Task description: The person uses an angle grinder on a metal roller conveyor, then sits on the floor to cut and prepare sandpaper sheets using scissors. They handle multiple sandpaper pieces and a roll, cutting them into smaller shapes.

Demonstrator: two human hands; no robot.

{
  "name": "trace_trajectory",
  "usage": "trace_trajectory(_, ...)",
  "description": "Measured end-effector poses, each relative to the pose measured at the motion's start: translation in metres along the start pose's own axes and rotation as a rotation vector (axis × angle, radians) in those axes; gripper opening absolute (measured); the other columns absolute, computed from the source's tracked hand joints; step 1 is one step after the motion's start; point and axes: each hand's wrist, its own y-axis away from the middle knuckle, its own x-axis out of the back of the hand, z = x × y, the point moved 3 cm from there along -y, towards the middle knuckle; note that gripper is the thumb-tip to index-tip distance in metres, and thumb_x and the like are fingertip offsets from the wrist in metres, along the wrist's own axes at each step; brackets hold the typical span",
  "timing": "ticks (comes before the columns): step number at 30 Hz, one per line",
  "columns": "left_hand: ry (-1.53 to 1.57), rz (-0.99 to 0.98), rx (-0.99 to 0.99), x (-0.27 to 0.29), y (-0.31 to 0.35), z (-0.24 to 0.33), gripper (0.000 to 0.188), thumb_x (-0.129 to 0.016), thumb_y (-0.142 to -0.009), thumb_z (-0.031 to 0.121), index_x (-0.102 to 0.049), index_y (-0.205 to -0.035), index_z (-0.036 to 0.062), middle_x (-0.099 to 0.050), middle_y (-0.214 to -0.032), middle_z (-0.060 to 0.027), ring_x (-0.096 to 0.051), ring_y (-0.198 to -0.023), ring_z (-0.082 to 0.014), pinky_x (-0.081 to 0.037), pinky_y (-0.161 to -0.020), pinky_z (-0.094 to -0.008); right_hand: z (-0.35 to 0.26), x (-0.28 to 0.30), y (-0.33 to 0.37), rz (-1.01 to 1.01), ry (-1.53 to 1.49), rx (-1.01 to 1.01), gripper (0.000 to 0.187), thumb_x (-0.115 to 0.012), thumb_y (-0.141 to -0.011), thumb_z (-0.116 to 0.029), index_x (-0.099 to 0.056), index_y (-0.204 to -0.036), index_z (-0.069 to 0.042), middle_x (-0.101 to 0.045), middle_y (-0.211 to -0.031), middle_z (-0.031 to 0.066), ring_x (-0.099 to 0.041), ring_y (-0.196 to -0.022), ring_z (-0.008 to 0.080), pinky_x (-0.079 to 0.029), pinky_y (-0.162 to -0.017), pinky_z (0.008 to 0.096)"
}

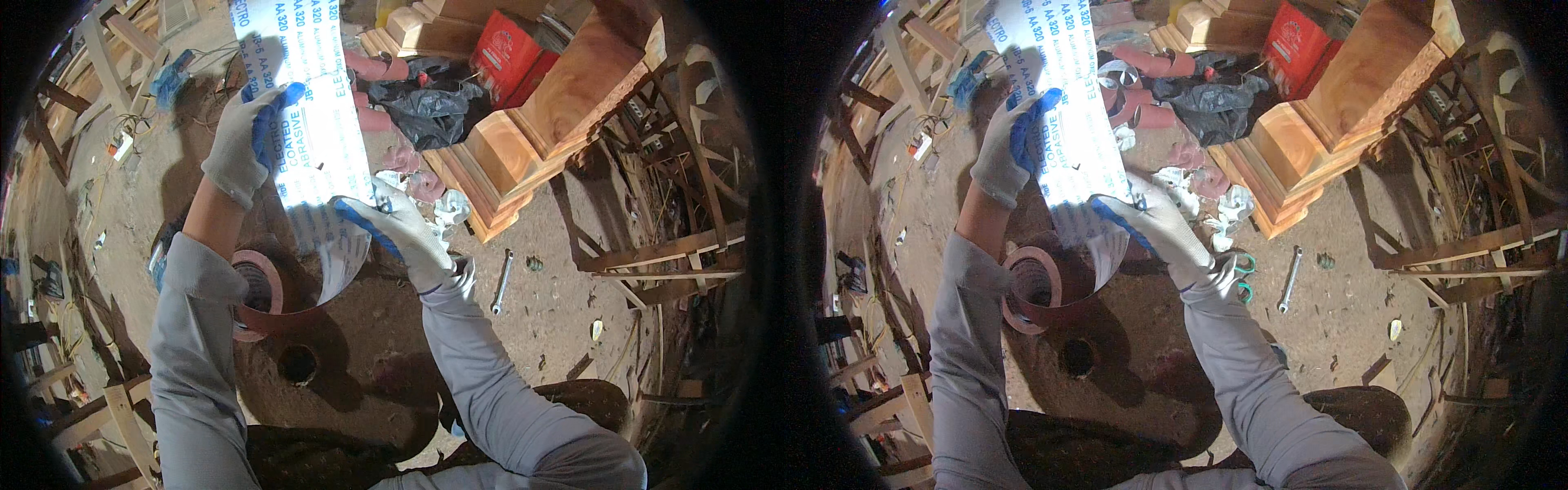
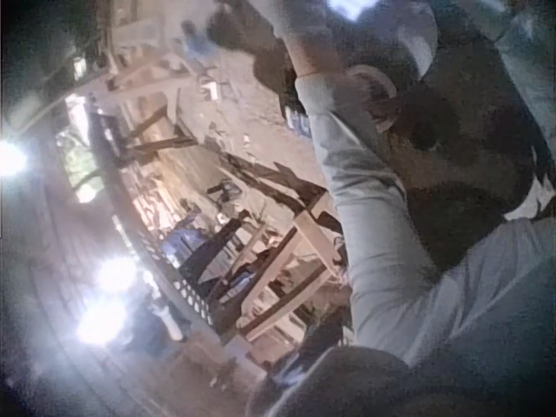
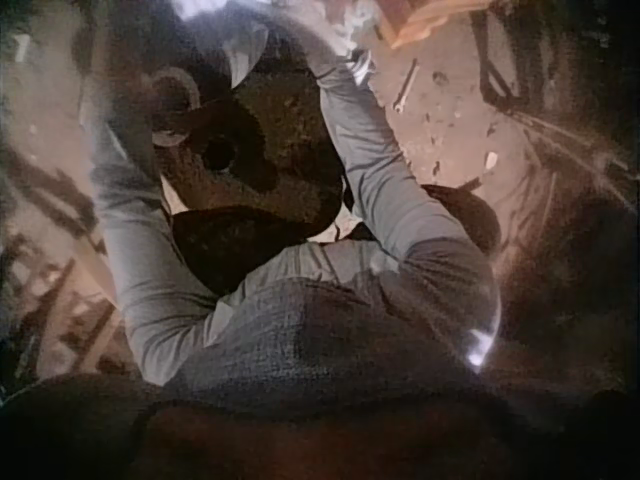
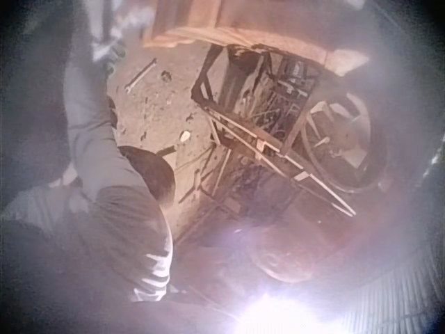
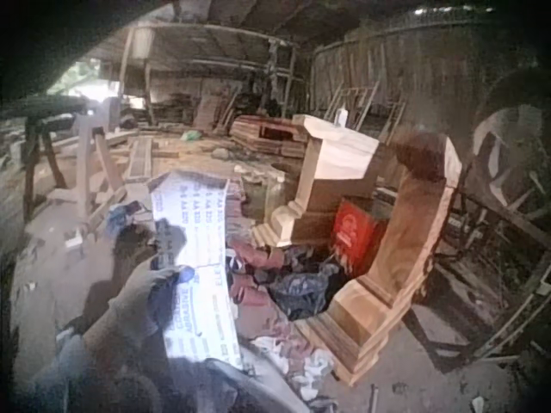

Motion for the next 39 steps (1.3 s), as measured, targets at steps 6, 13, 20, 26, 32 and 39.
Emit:
trace_trajectory(6,0.091,-0.031,0.014,-0.001,-0.012,-0.011,0.022,-0.064,-0.097,0.003,-0.06,-0.117,-0.0039,-0.071,-0.093,-0.0121,-0.071,-0.075,-0.0169,-0.061,-0.065,-0.0286,0.02,0.012,-0.003,-0.008,-0.124,0.045,0.035,-0.069,-0.098,-0.017,-0.067,-0.129,0.001,-0.072,-0.117,0.006,-0.066,-0.105,0.0119,-0.053,-0.094,0.0271)
trace_trajectory(13,-0.052,-0.001,-0.064,0.015,-0.023,-0.027,0.03,-0.066,-0.098,0.01,-0.059,-0.123,-0.0038,-0.071,-0.108,-0.0124,-0.073,-0.092,-0.0203,-0.062,-0.079,-0.0314,0.009,0.006,0.003,-0.078,-0.245,-0.046,0.038,-0.072,-0.095,-0.012,-0.065,-0.131,0.001,-0.071,-0.12,0.0084,-0.068,-0.107,0.0145,-0.056,-0.093,0.0285)
trace_trajectory(20,-0.218,-0.287,0.157,0.005,0.029,-0.085,0.036,-0.068,-0.1,0.021,-0.063,-0.129,0.0002,-0.071,-0.117,-0.0069,-0.068,-0.103,-0.0156,-0.057,-0.089,-0.0335,0.015,0.014,0.01,0.121,-0.142,-0.096,0.032,-0.072,-0.096,-0.016,-0.071,-0.123,0.001,-0.07,-0.123,0.0086,-0.067,-0.108,0.0131,-0.052,-0.095,0.0286)
trace_trajectory(26,-0.274,-0.186,-0.038,-0.014,0.041,-0.104,0.038,-0.061,-0.103,0.023,-0.06,-0.134,0.002,-0.069,-0.12,-0.0065,-0.065,-0.108,-0.0164,-0.054,-0.093,-0.0341,0.066,0.04,0.0,0.129,-0.213,-0.003,0.049,-0.072,-0.097,-0.025,-0.06,-0.138,-0.002,-0.07,-0.121,0.0051,-0.064,-0.107,0.0102,-0.051,-0.093,0.0261)
trace_trajectory(32,-0.053,-0.205,-0.159,0.0,0.018,-0.099,0.034,-0.067,-0.099,0.012,-0.059,-0.13,-0.0004,-0.069,-0.117,-0.0077,-0.064,-0.099,-0.0124,-0.054,-0.087,-0.0295,0.119,0.14,0.09,-0.409,1.367,-0.231,0.063,-0.067,-0.094,-0.025,-0.044,-0.153,-0.017,-0.062,-0.119,0.0189,-0.064,-0.109,0.0363,-0.052,-0.097,0.0435)
trace_trajectory(39,-0.5,-0.5,0.029,-0.007,0.024,-0.095,0.034,-0.065,-0.097,0.012,-0.063,-0.13,0.0037,-0.071,-0.119,-0.0087,-0.068,-0.104,-0.0181,-0.055,-0.089,-0.0346,0.172,0.184,0.145,-0.55,1.736,-0.176,0.081,-0.071,-0.085,-0.023,-0.036,-0.158,-0.017,-0.055,-0.13,0.0186,-0.059,-0.116,0.0394,-0.051,-0.096,0.0442)
